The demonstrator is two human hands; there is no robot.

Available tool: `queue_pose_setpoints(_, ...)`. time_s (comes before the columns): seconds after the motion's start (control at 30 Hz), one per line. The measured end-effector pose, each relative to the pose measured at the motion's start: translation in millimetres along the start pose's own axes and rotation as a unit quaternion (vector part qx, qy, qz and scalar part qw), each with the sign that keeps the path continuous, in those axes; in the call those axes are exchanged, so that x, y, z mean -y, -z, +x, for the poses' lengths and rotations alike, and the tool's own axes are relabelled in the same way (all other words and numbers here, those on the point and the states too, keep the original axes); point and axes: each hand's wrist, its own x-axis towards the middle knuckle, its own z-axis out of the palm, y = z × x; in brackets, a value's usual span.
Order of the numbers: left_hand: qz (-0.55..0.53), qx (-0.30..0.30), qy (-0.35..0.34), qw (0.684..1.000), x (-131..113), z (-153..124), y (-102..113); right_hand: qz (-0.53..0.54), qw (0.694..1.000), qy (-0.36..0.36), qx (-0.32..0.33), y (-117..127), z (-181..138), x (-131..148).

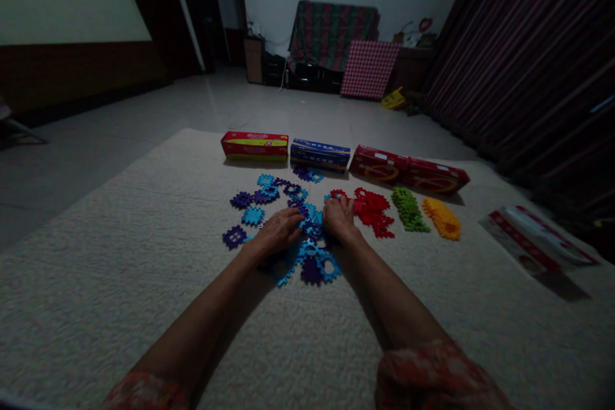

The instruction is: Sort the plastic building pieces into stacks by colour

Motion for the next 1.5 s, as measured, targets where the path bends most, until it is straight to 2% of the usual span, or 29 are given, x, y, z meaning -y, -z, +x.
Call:
queue_pose_setpoints(0.13,0.009,0.008,-0.031,0.999,-18,-14,-12,0.056,0.998,0.043,0.001,-2,5,0)
queue_pose_setpoints(0.23,0.021,0.001,-0.017,1.0,-22,-21,-17,0.105,0.99,0.091,-0.002,3,6,4)
queue_pose_setpoints(0.33,0.023,-0.013,-0.002,1.0,-22,-25,-17,0.154,0.98,0.117,-0.039,9,4,0)
queue_pose_setpoints(0.47,0.031,-0.003,-0.017,0.999,-37,-29,-19,0.205,0.968,0.113,-0.093,6,-13,-16)
queue_pose_setpoints(0.6,0.037,0.04,-0.054,0.997,-63,-32,-30,0.224,0.962,0.08,-0.131,-9,-44,-29)
queue_pose_setpoints(0.7,0.038,0.059,-0.063,0.996,-74,-35,-34,0.225,0.962,0.048,-0.145,-22,-63,-30)
queue_pose_setpoints(0.93,0.039,0.049,-0.038,0.997,-59,-38,-23,0.218,0.969,-0.012,-0.117,-35,-66,-9)
queue_pose_setpoints(1.1,0.06,0.046,0.025,0.997,-41,-40,-11,0.238,0.967,-0.006,-0.094,-35,-53,18)
queue_pose_setpoints(1.2,0.074,0.065,0.066,0.993,-33,-40,3,0.254,0.962,0.004,-0.098,-30,-49,21)
queue_pose_setpoints(1.3,0.056,0.079,0.047,0.994,-30,-29,15,0.261,0.958,0.006,-0.122,-20,-45,2)
queue_pose_setpoints(1.37,0.022,0.062,0.014,0.998,-33,-11,15,0.261,0.955,0.001,-0.142,-11,-43,-20)
queue_pose_setpoints(1.43,-0.021,0.015,0.003,1.0,-43,17,4,0.258,0.953,-0.008,-0.159,-3,-40,-44)
queue_pose_setpoints(1.5,-0.064,-0.034,0.026,0.997,-56,51,-16,0.251,0.952,-0.018,-0.174,0,-37,-66)
